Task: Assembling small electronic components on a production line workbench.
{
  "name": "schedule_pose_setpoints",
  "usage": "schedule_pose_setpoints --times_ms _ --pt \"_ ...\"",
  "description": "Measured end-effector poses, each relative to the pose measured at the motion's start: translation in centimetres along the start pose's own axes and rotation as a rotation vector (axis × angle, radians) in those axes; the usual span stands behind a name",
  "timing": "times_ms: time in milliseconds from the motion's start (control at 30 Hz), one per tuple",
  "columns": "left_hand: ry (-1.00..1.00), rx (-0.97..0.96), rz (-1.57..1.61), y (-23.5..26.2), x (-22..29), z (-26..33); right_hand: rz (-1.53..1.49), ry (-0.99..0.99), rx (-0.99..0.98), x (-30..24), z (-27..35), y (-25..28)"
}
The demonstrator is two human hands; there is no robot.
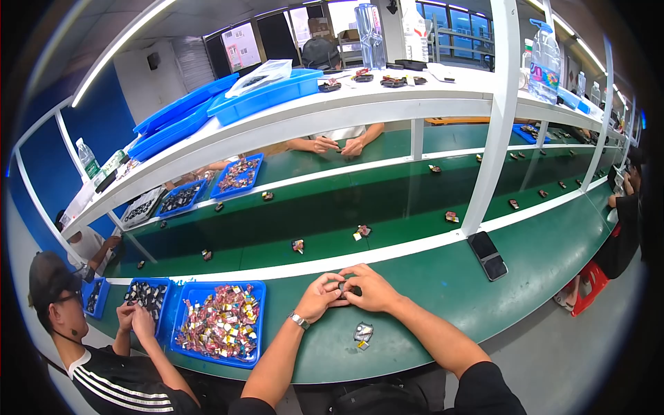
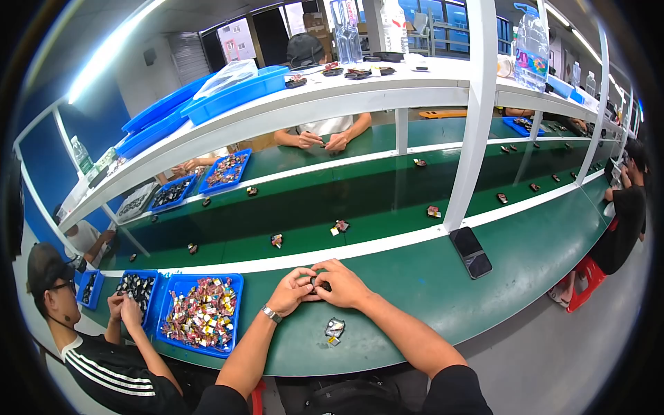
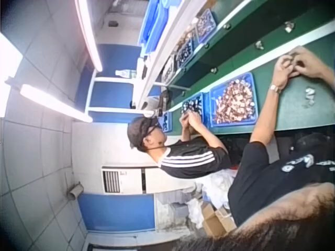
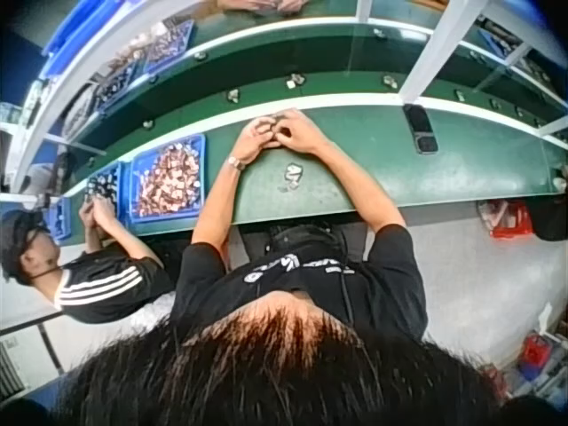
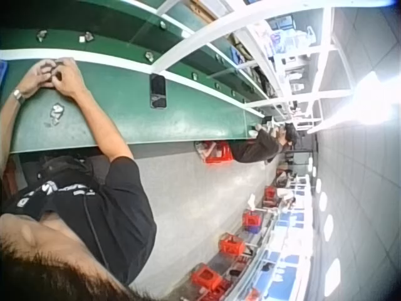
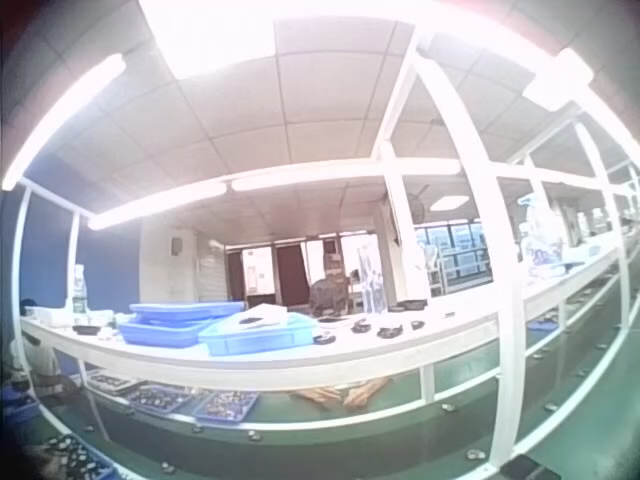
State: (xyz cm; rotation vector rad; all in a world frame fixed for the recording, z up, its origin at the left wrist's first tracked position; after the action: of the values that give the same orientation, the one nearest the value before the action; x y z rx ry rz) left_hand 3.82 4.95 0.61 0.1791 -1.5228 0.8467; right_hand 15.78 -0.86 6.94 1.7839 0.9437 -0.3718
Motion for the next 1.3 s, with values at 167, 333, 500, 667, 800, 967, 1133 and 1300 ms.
schedule_pose_setpoints --times_ms 167,333,500,667,800,967,1133,1300 --pt "-0.051 0.008 0.037 0.0 -0.1 -0.1 -0.048 0.03 0.013 0.2 0.2 -0.4" --pt "-0.079 0.013 0.057 -0.4 0.2 -0.2 0.003 -0.043 0.181 0.9 0.7 -0.3" --pt "-0.065 0.016 0.064 0.2 0.0 0.0 -0.041 -0.046 0.222 0.9 0.6 -0.6" --pt "-0.089 0.038 0.045 0.2 0.0 -0.2 -0.071 -0.077 0.226 1.1 0.6 -0.9" --pt "-0.081 0.058 0.027 0.4 -0.2 -0.2 -0.063 -0.09 0.225 1.0 0.6 -0.8" --pt "-0.091 0.068 0.035 0.6 -0.5 -0.2 -0.108 -0.086 0.223 1.3 0.5 -0.9" --pt "-0.134 0.11 0.036 1.0 -0.5 -0.3 -0.073 0.015 0.25 0.2 0.3 -0.7" --pt "-0.12 0.122 0.028 1.2 -0.7 -0.4 -0.072 -0.031 0.234 0.8 0.3 -0.5"
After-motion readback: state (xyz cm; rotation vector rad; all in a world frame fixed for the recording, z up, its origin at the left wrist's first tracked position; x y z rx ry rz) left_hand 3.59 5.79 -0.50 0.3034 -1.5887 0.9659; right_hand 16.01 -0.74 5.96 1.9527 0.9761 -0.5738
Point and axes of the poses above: each hand's wrist, its own z-axis away from the middle knuckle, its own y-axis out of the back of the hand, x = y × z, the point moved 7 cm from there along -z, towards the middle knuckle
